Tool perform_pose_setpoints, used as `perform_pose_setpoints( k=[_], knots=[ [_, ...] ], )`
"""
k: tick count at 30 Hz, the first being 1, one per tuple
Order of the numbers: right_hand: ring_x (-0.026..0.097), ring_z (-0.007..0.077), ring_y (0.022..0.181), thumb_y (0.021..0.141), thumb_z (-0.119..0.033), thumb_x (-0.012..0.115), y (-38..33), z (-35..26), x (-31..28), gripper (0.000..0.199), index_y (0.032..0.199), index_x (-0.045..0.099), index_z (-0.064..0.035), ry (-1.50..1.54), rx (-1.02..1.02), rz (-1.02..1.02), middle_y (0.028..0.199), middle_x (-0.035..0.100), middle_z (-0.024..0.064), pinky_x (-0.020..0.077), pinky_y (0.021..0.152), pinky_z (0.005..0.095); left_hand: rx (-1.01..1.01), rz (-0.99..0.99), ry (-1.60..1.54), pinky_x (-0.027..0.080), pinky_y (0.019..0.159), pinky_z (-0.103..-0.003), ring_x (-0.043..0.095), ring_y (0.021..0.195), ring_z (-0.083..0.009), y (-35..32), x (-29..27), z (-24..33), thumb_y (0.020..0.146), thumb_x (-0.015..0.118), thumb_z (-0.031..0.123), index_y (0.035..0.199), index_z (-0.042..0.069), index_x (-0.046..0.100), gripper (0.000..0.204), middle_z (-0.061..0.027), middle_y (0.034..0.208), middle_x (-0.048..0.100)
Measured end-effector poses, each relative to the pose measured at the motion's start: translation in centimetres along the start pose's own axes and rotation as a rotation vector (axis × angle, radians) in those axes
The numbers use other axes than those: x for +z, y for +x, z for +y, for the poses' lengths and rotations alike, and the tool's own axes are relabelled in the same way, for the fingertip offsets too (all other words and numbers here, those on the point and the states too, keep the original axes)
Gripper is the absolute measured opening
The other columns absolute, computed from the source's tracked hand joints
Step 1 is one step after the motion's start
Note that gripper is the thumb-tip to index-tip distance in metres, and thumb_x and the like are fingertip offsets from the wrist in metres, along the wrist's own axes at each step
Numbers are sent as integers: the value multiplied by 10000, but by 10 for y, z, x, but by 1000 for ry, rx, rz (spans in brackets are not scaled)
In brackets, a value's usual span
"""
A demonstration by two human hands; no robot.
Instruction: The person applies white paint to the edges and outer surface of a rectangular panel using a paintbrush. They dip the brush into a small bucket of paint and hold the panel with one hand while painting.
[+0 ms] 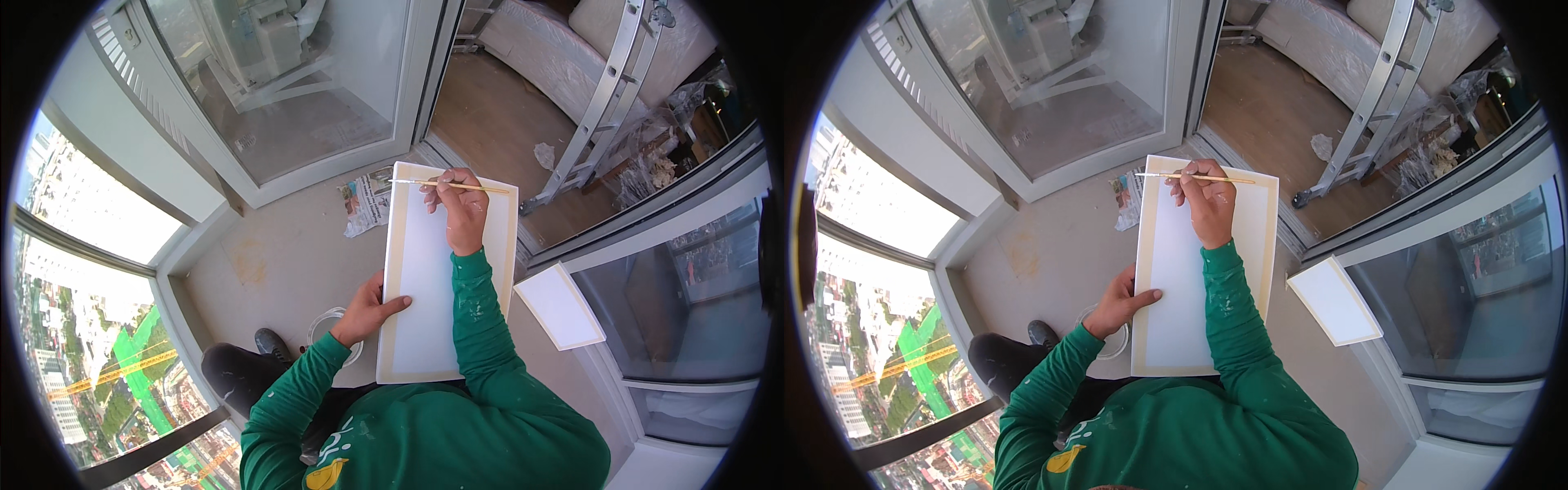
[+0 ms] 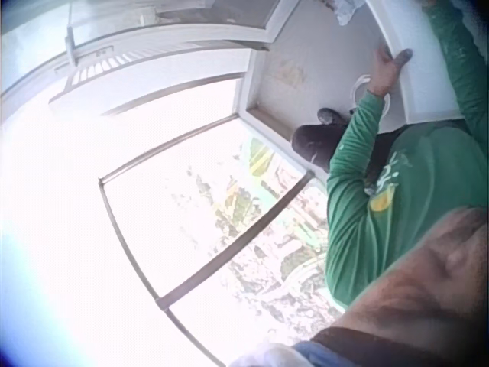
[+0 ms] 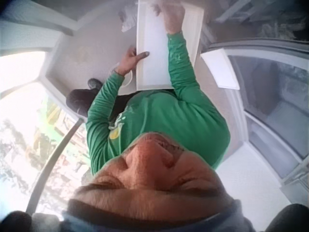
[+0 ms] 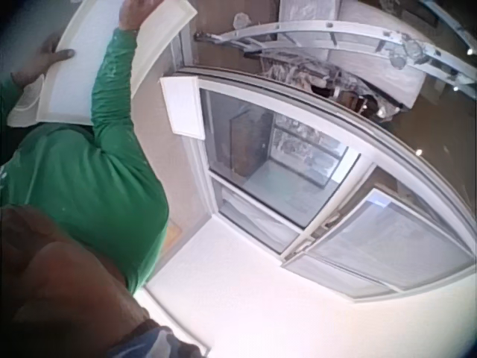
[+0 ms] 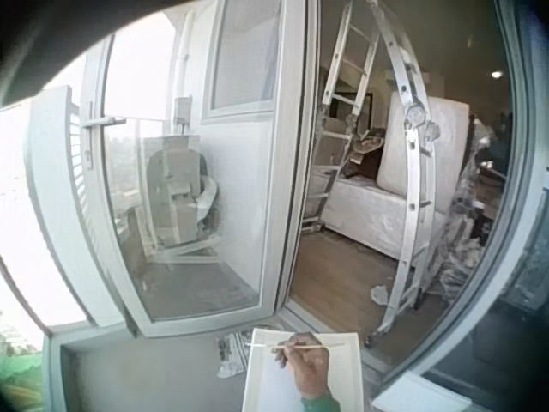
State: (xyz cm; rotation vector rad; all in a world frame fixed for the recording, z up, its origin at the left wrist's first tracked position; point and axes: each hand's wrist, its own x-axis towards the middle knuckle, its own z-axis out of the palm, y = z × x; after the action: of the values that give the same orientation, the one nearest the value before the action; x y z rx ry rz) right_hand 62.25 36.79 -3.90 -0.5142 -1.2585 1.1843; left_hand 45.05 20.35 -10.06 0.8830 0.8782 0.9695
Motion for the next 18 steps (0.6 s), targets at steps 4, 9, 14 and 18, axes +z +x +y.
perform_pose_setpoints(
  k=[4,9,14,18],
  knots=[
    [685,151,826,1016,12,611,-6,3,6,105,1120,617,14,-72,-50,36,969,719,113,555,691,282,0,-3,6,543,1011,-348,671,1143,-173,-4,2,3,972,749,104,1439,-18,506,540,-110,1288,688],
    [716,170,887,997,24,640,-1,9,6,111,1107,625,27,-189,-83,60,1012,705,116,582,738,292,-4,-16,4,542,1015,-352,666,1157,-180,-6,-1,3,968,752,105,1455,-22,492,566,-114,1296,683],
    [715,177,869,996,26,640,9,15,6,116,1111,626,32,-211,-107,36,995,707,121,584,748,310,16,10,12,547,1005,-354,674,1145,-189,-7,-1,1,965,753,118,1462,-27,483,584,-125,1286,687],
    [730,179,882,983,34,652,21,13,6,140,1120,627,43,-269,-136,-31,985,707,115,587,759,301,8,51,46,555,992,-356,686,1117,-197,-11,1,4,955,757,127,1454,-37,487,591,-140,1267,695]
  ],
)
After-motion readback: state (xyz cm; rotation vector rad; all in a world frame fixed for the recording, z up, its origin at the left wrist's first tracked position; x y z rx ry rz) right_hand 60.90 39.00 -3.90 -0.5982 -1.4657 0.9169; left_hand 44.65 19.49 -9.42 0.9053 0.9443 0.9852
